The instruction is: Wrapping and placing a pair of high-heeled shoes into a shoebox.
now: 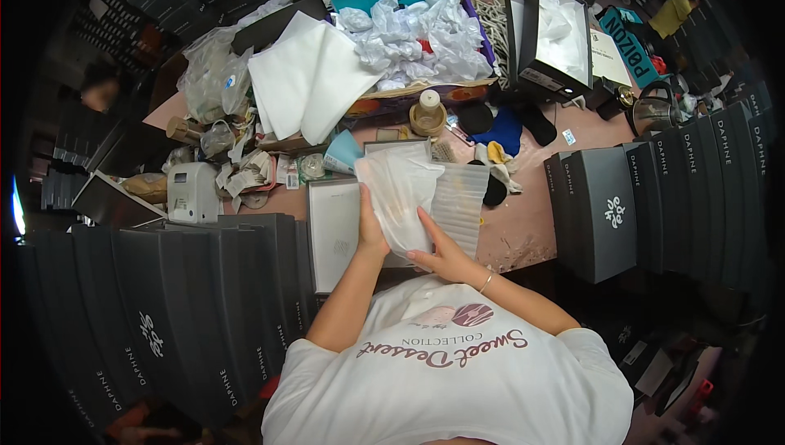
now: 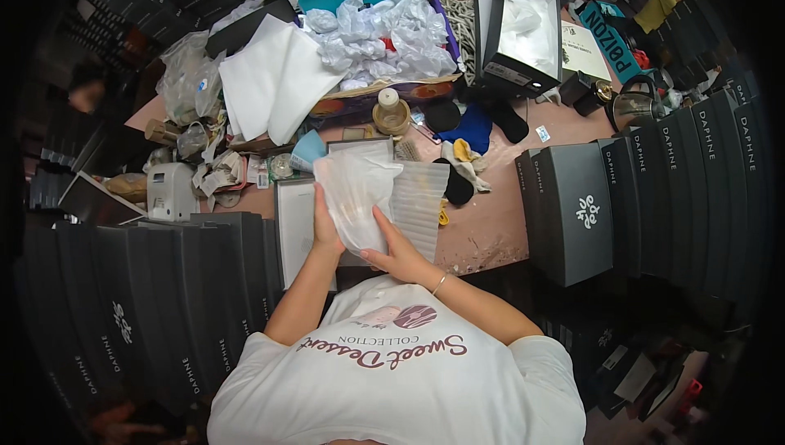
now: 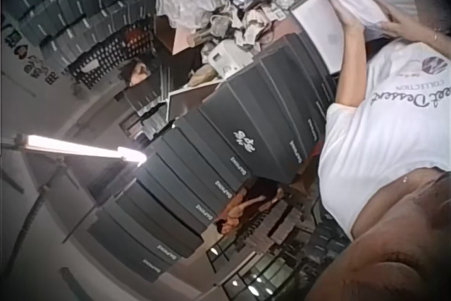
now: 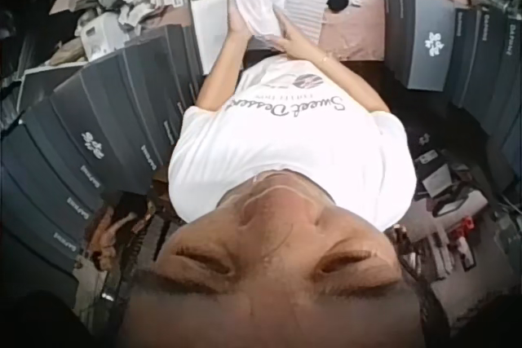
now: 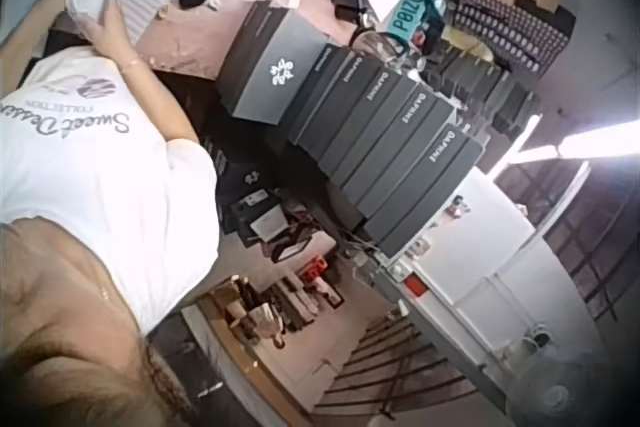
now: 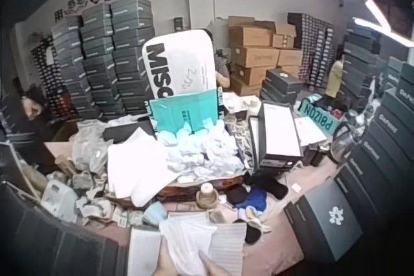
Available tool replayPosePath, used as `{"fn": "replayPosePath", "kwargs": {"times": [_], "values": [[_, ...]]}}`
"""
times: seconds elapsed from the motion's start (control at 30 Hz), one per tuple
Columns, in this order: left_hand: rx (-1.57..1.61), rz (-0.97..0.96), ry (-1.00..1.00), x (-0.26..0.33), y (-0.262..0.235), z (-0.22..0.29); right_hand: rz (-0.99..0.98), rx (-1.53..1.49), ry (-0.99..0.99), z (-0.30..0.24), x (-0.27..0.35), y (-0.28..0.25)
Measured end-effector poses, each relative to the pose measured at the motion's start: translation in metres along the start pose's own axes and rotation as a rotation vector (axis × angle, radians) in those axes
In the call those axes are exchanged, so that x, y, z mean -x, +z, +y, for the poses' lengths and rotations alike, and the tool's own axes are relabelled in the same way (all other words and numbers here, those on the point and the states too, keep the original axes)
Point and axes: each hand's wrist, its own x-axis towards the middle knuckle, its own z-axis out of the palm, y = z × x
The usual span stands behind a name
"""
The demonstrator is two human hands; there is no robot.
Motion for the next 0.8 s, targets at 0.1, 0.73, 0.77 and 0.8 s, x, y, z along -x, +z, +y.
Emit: {"fn": "replayPosePath", "kwargs": {"times": [0.1, 0.73, 0.77, 0.8], "values": [[-0.465, 0.035, 0.066, -0.029, -0.042, -0.035, -0.052, 0.16, 0.145, -0.007, -0.004, -0.012], [-0.84, 0.316, 0.284, -0.051, -0.052, -0.056, 0.543, 0.263, -0.134, -0.018, -0.094, -0.113], [-0.958, 0.388, 0.375, -0.054, -0.053, -0.068, 0.506, 0.269, -0.089, -0.03, -0.096, -0.111], [-1.071, 0.461, 0.474, -0.061, -0.056, -0.081, 0.411, -0.002, -0.067, -0.035, -0.097, -0.104]]}}
